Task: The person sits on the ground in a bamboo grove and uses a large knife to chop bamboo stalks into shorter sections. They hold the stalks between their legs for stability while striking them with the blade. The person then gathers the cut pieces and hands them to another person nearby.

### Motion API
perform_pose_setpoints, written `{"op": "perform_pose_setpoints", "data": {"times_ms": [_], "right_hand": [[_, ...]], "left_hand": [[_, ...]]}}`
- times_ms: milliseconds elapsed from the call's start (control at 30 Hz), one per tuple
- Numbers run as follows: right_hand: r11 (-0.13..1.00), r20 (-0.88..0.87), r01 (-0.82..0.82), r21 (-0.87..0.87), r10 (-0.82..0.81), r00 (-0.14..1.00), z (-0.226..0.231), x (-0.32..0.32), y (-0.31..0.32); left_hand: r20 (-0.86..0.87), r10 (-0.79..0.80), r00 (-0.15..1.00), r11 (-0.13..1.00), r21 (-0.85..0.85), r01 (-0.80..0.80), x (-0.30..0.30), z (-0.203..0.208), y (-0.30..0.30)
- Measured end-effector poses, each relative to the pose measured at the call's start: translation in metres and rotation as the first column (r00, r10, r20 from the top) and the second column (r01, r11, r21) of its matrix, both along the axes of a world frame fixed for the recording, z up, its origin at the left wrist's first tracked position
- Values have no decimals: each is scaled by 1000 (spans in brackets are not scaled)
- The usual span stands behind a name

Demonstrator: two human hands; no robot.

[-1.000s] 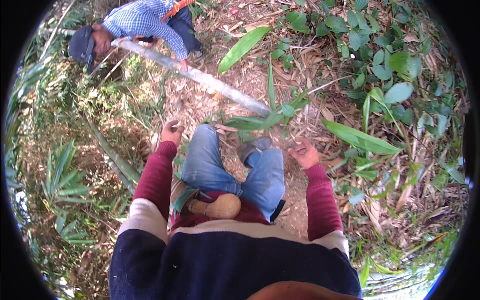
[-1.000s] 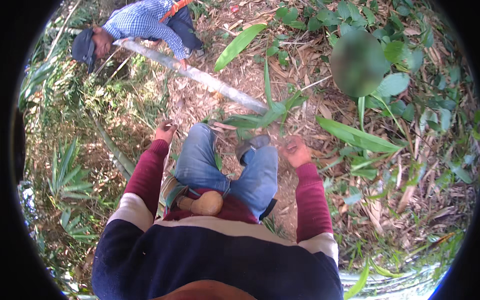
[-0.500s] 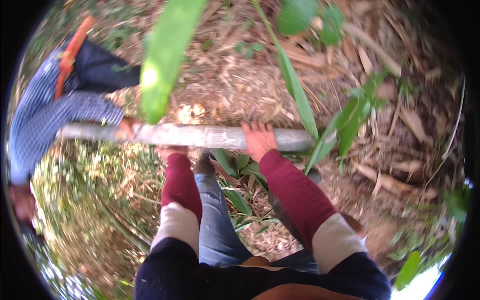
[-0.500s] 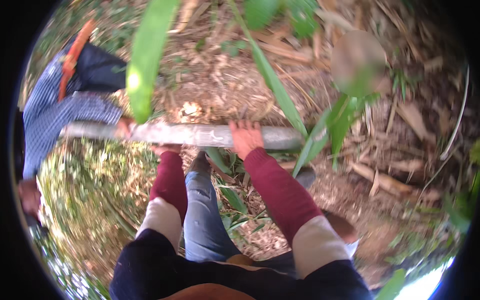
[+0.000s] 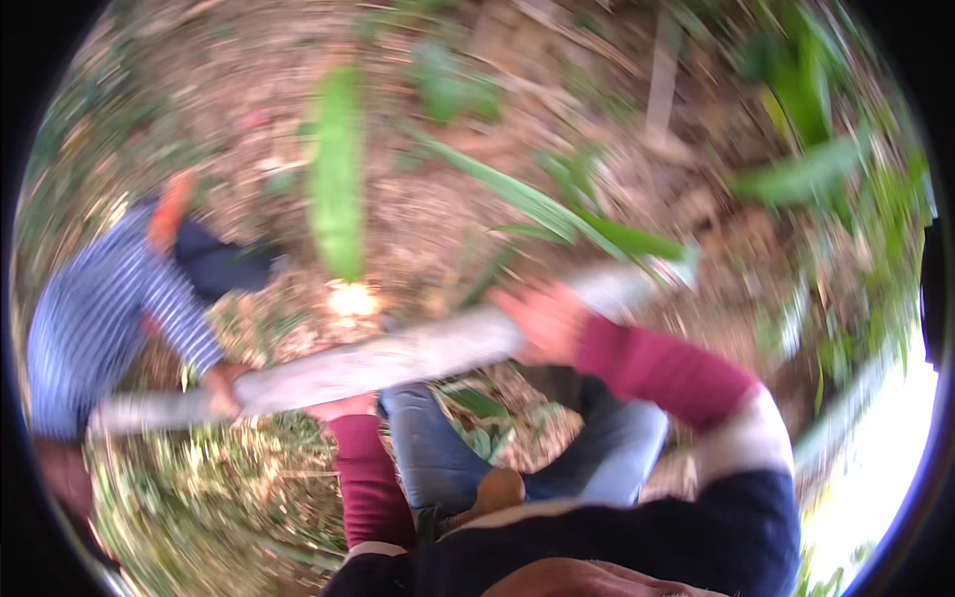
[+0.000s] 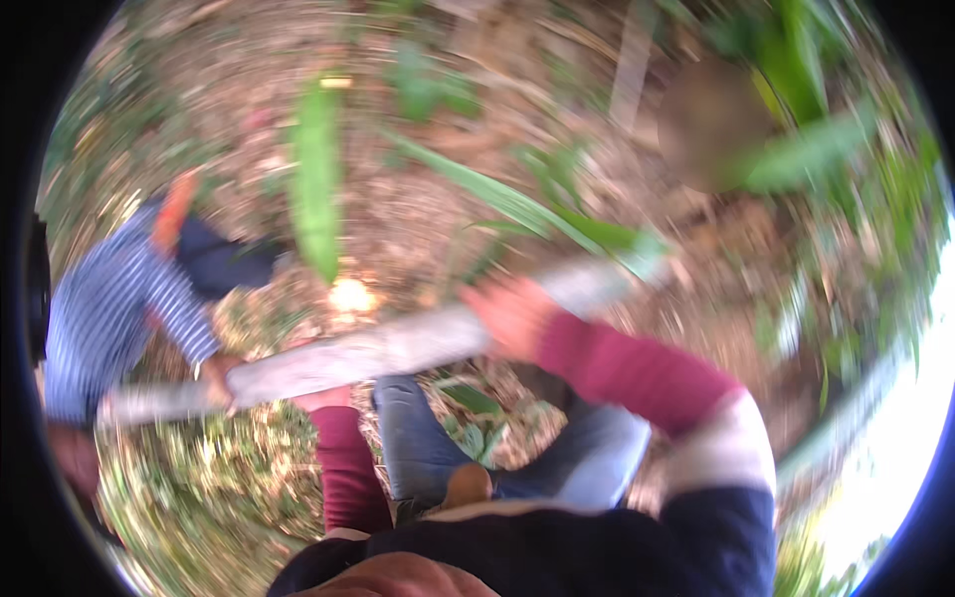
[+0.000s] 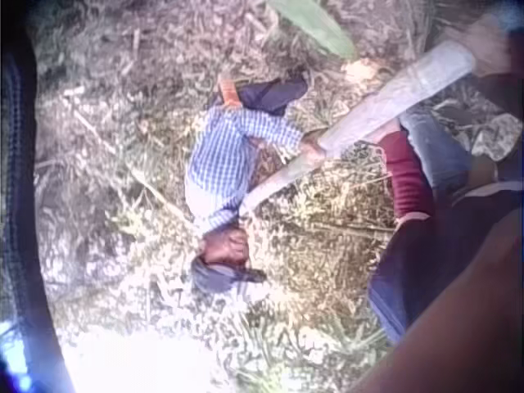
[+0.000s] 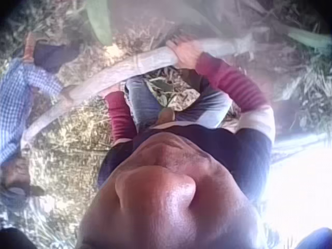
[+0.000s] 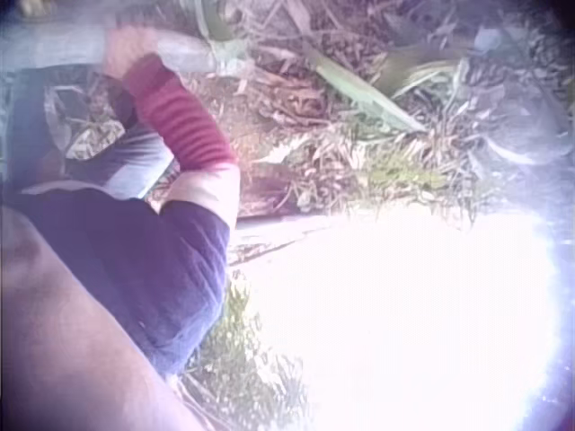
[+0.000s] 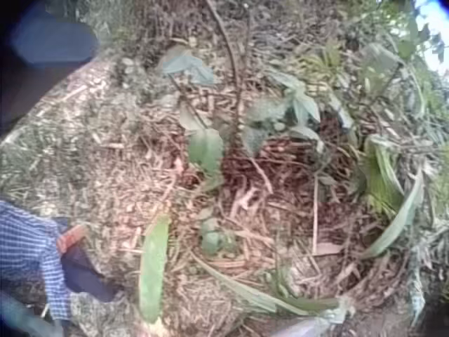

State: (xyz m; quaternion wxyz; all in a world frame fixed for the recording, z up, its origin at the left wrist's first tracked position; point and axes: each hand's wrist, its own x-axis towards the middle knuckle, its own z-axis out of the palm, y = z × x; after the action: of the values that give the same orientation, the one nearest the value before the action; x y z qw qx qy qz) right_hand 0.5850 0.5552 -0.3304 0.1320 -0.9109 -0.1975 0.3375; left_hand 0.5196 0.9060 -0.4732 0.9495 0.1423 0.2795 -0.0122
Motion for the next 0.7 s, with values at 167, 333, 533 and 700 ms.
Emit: {"op": "perform_pose_setpoints", "data": {"times_ms": [167, 333, 533, 700], "right_hand": [[988, 164, 149, -38, -140, 976, 174, -58, -36], [997, 207, 57, -51, -45, 977, 242, -64, -88], [919, 191, 112, -378, -41, 981, 261, -76, -151], [925, 336, 63, -375, 73, 939, 237, -77, -122]], "left_hand": [[-43, 141, 989, 935, -322, -147, -4, 197, -52], [23, -6, 1000, 999, -47, 7, -2, 236, -8], [109, 56, 992, 906, 412, -97, 66, 226, 1], [188, -36, 981, 835, 545, -74, 77, 240, -20]]}}
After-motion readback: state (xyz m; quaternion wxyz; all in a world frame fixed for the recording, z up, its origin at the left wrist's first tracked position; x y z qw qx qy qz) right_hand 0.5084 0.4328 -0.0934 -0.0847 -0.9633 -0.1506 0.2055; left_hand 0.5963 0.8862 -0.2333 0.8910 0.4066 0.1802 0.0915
